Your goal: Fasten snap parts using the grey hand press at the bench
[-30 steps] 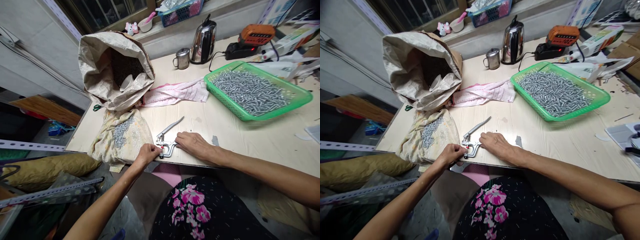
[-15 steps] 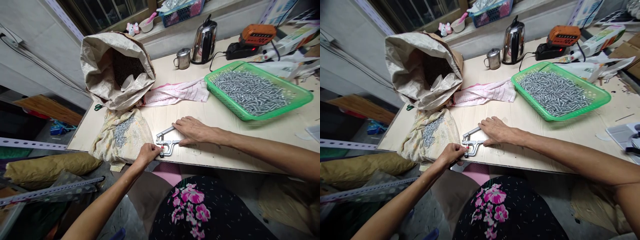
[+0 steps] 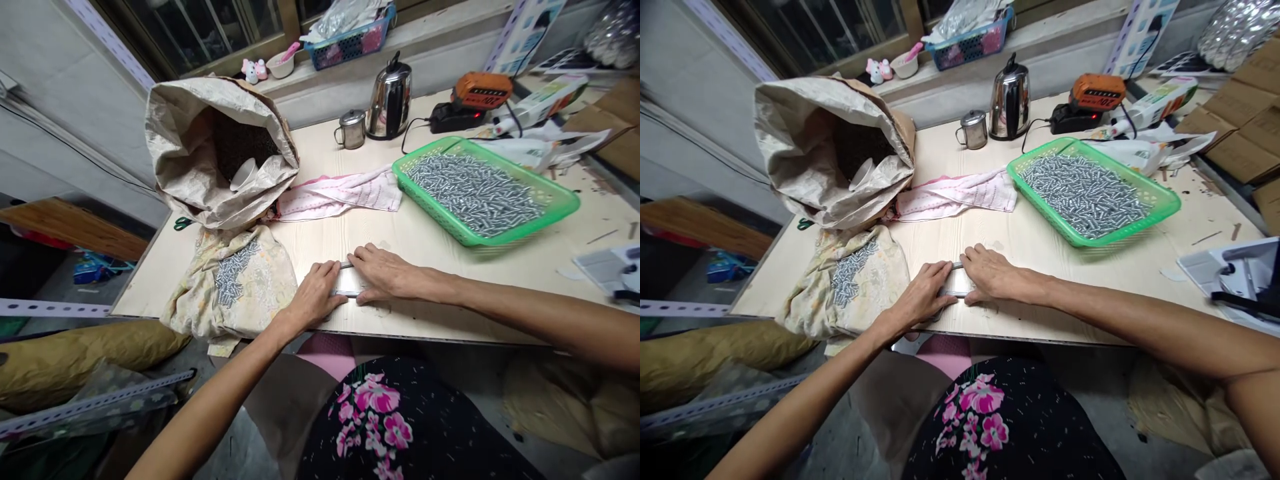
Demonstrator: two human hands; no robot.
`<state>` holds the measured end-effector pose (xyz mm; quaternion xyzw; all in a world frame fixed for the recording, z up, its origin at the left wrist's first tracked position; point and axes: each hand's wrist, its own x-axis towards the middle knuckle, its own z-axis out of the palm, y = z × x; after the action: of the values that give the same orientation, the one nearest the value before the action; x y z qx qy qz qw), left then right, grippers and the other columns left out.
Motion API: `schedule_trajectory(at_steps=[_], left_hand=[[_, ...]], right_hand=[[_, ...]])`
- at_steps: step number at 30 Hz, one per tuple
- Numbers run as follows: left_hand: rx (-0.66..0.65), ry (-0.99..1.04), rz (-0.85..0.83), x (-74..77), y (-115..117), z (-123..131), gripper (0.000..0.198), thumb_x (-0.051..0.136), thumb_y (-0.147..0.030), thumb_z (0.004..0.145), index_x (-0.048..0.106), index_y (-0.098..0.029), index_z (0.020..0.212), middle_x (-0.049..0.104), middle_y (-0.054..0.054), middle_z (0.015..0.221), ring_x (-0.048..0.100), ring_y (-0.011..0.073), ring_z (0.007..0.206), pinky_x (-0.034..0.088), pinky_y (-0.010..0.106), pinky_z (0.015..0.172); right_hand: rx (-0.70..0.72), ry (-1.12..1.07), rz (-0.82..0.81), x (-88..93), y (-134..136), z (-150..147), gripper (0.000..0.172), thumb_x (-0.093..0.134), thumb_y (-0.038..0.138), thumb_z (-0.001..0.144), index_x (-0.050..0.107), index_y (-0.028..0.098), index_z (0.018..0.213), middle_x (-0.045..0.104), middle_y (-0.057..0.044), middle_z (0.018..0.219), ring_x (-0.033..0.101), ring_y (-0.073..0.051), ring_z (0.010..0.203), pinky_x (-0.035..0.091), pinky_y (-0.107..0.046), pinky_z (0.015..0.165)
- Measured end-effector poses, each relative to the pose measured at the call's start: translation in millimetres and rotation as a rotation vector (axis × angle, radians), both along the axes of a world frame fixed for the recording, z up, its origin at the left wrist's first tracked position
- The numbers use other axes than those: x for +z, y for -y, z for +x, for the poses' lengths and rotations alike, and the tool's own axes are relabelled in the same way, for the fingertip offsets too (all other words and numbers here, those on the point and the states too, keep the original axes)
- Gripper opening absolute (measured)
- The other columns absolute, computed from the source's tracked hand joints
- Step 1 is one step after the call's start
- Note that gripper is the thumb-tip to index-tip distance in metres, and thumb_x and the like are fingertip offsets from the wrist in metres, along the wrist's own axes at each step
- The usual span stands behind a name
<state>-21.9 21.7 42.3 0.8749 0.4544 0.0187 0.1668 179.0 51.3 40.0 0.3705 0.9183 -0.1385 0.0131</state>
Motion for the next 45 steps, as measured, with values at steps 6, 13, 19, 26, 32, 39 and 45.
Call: schedule_trajectory(at_steps=[6, 13, 19, 26, 32, 39, 45], left_hand=[[0.001, -0.112, 0.001, 3.9, -5.2, 13.3, 0.028, 0.065, -0.030, 0.089, 0.058, -0.015, 0.112, 0.060, 0.010, 0.109, 0.053, 0.0267, 0.106, 0.049, 0.040, 0.090], [0.112, -0.050, 0.051, -5.7, -12.9, 19.9, 0.012, 0.057, -0.026, 0.094, 0.062, -0.018, 0.087, 0.060, 0.007, 0.094, 0.053, 0.0244, 0.098, 0.049, 0.037, 0.082], [0.221, 0.046, 0.205, -19.6, 14.9, 20.1, 0.034, 0.061, -0.025, 0.091, 0.054, -0.015, 0.123, 0.058, 0.016, 0.129, 0.053, 0.0296, 0.121, 0.047, 0.046, 0.099], [0.048, 0.160, 0.266, -45.6, 67.7, 30.5, 0.055, 0.052, -0.039, 0.097, 0.039, -0.014, 0.143, 0.050, 0.018, 0.146, 0.037, 0.0342, 0.143, 0.033, 0.057, 0.115], [0.039, 0.250, 0.277, -43.0, 67.0, 31.9, 0.056, 0.048, -0.047, 0.097, 0.043, -0.011, 0.140, 0.054, 0.020, 0.140, 0.044, 0.0341, 0.137, 0.038, 0.056, 0.112], [-0.176, 0.296, 0.466, -26.8, 98.2, -11.8, 0.024, 0.043, -0.025, 0.100, 0.064, -0.017, 0.106, 0.068, 0.007, 0.087, 0.062, 0.0173, 0.081, 0.053, 0.032, 0.077], [0.604, -0.182, 0.594, 1.0, 51.2, -128.1, 0.028, 0.040, -0.021, 0.099, 0.068, -0.018, 0.093, 0.063, 0.010, 0.089, 0.052, 0.0238, 0.088, 0.045, 0.037, 0.077]], right_hand=[[-0.023, 0.020, 0.013, 5.3, 2.7, 1.0, 0.025, 0.070, 0.032, 0.087, 0.063, 0.012, 0.102, 0.061, -0.013, 0.101, 0.054, -0.026, 0.095, 0.043, -0.034, 0.078], [-0.021, -0.009, 0.023, -5.0, -5.8, -2.5, 0.017, 0.050, 0.019, 0.097, 0.063, 0.015, 0.086, 0.062, -0.009, 0.086, 0.055, -0.020, 0.083, 0.040, -0.030, 0.070], [0.060, -0.095, -0.015, -4.1, -27.0, 10.8, 0.039, 0.068, 0.042, 0.087, 0.064, 0.011, 0.109, 0.060, -0.014, 0.103, 0.053, -0.026, 0.095, 0.043, -0.035, 0.080], [-0.021, -0.116, 0.086, -15.4, -62.8, 17.4, 0.018, 0.051, 0.022, 0.095, 0.067, 0.014, 0.099, 0.063, -0.011, 0.098, 0.054, -0.023, 0.094, 0.040, -0.035, 0.083], [0.116, -0.132, 0.105, 8.7, -42.2, -32.2, 0.020, 0.059, 0.019, 0.090, 0.068, 0.018, 0.108, 0.062, -0.009, 0.100, 0.054, -0.021, 0.090, 0.039, -0.031, 0.076], [0.628, -0.206, 0.118, -14.0, 0.9, -80.1, 0.010, 0.058, 0.019, 0.091, 0.063, 0.019, 0.083, 0.059, -0.006, 0.092, 0.050, -0.020, 0.085, 0.037, -0.033, 0.073], [0.324, -0.592, -0.097, 1.5, -10.5, -77.4, 0.015, 0.042, 0.024, 0.097, 0.055, 0.019, 0.093, 0.062, -0.006, 0.087, 0.056, -0.017, 0.074, 0.046, -0.031, 0.066]])
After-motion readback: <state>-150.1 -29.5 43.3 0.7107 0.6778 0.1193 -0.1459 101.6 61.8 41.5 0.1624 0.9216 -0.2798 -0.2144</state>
